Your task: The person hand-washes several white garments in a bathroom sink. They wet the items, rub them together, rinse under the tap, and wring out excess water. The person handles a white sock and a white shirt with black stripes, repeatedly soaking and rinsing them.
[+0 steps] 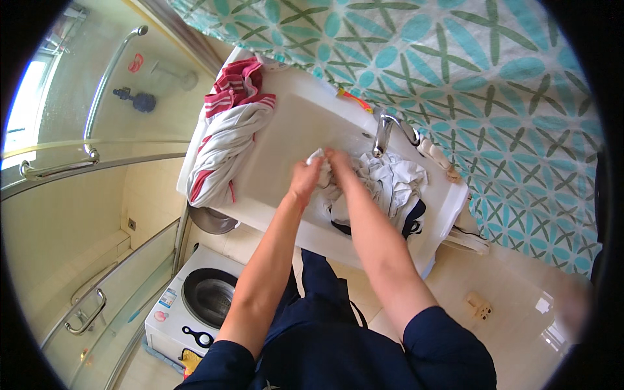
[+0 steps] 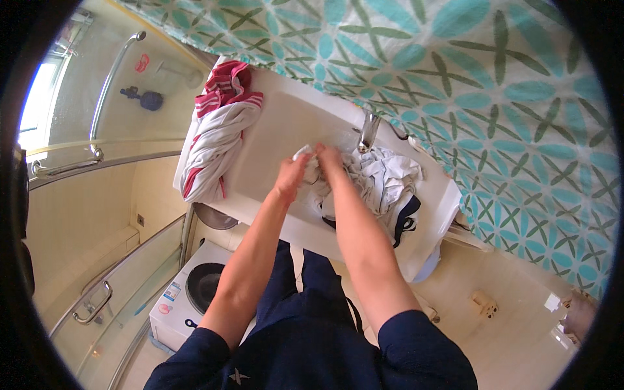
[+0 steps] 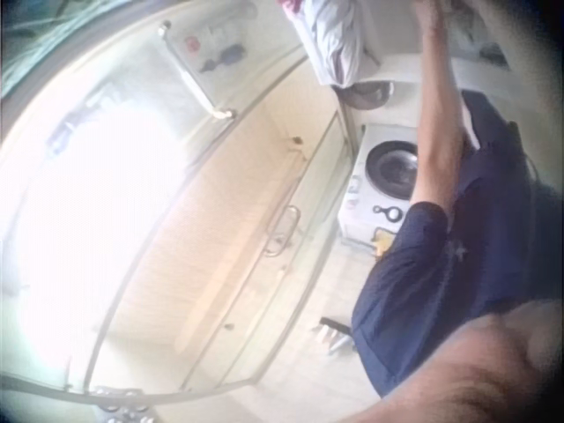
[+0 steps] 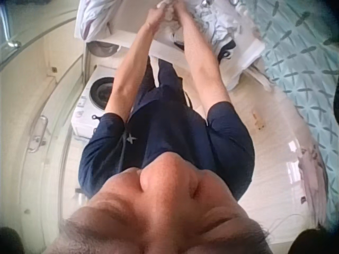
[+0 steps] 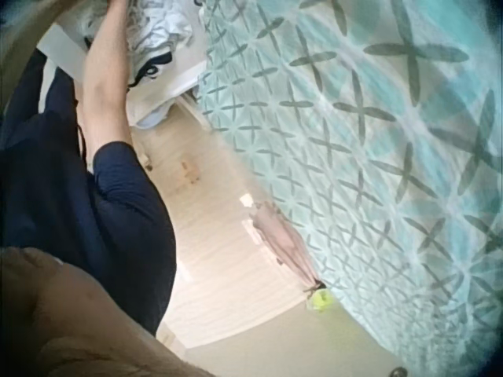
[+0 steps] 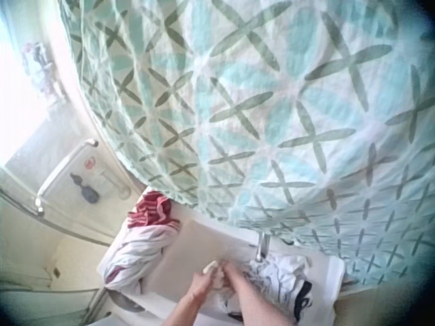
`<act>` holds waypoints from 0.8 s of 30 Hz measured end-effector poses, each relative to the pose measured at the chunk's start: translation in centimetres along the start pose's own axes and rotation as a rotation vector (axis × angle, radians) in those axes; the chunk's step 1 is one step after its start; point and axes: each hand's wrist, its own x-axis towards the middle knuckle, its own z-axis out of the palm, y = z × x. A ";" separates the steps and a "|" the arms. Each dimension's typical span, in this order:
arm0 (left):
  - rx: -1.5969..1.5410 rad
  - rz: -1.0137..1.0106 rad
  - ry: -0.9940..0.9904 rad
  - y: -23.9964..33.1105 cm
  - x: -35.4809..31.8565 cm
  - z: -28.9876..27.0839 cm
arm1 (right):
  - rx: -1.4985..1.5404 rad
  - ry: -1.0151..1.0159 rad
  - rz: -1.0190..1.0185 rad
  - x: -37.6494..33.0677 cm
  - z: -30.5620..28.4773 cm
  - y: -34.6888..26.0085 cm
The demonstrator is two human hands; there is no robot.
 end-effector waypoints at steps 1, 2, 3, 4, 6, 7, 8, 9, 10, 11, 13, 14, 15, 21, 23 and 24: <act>-0.118 -0.030 -0.117 -0.1 -0.5 -0.5 | 0.115 0.027 -0.014 0.7 -0.2 0.1; -0.258 0.018 -0.014 -0.4 -1.0 -0.7 | 0.181 0.058 -0.047 1.1 -0.4 0.1; -0.396 0.063 0.116 -0.7 -1.2 -1.2 | 0.129 0.135 -0.201 1.2 -0.4 0.1; -0.529 0.145 0.214 -1.1 -1.3 -1.3 | 0.079 0.251 -0.365 1.0 -0.5 0.1; -0.443 0.047 0.261 -1.9 -0.9 -1.8 | -0.246 0.319 -0.658 -0.1 -0.3 0.2; -0.392 -0.012 0.263 -2.3 -0.6 -2.0 | -0.541 0.243 -0.771 -0.8 -0.1 0.1; -0.333 -0.076 0.279 -2.5 -0.1 -2.1 | -0.856 0.115 -0.858 -1.4 0.0 0.0; -0.395 -0.013 0.290 -2.8 0.2 -2.2 | -0.844 -0.218 -0.658 -2.0 0.2 -0.2; -0.433 0.010 0.303 -3.1 0.5 -2.2 | -0.694 -0.011 -0.545 -2.4 0.4 -0.3; -0.469 0.013 0.312 -3.5 0.8 -2.2 | -0.593 0.151 -0.406 -2.7 0.5 -0.4; -0.503 -0.051 0.310 -4.3 1.0 -1.9 | -0.433 0.441 -0.274 -3.2 0.6 -0.6; -0.502 -0.126 0.304 -4.7 1.0 -1.8 | -0.605 0.283 -0.351 -3.3 0.5 -0.7; -0.509 -0.221 0.314 -5.3 0.9 -1.5 | -0.755 0.091 -0.462 -3.4 0.4 -0.8; -0.517 -0.164 0.186 -5.8 1.9 -0.6 | -0.392 0.391 -0.309 -4.5 0.1 -1.9; -0.566 -0.039 0.087 -4.3 3.2 -0.8 | 0.066 0.083 -0.101 -6.3 0.2 -2.4; -0.598 -0.055 0.029 -3.2 4.0 -1.0 | 0.300 -0.049 -0.135 -7.6 0.3 -2.4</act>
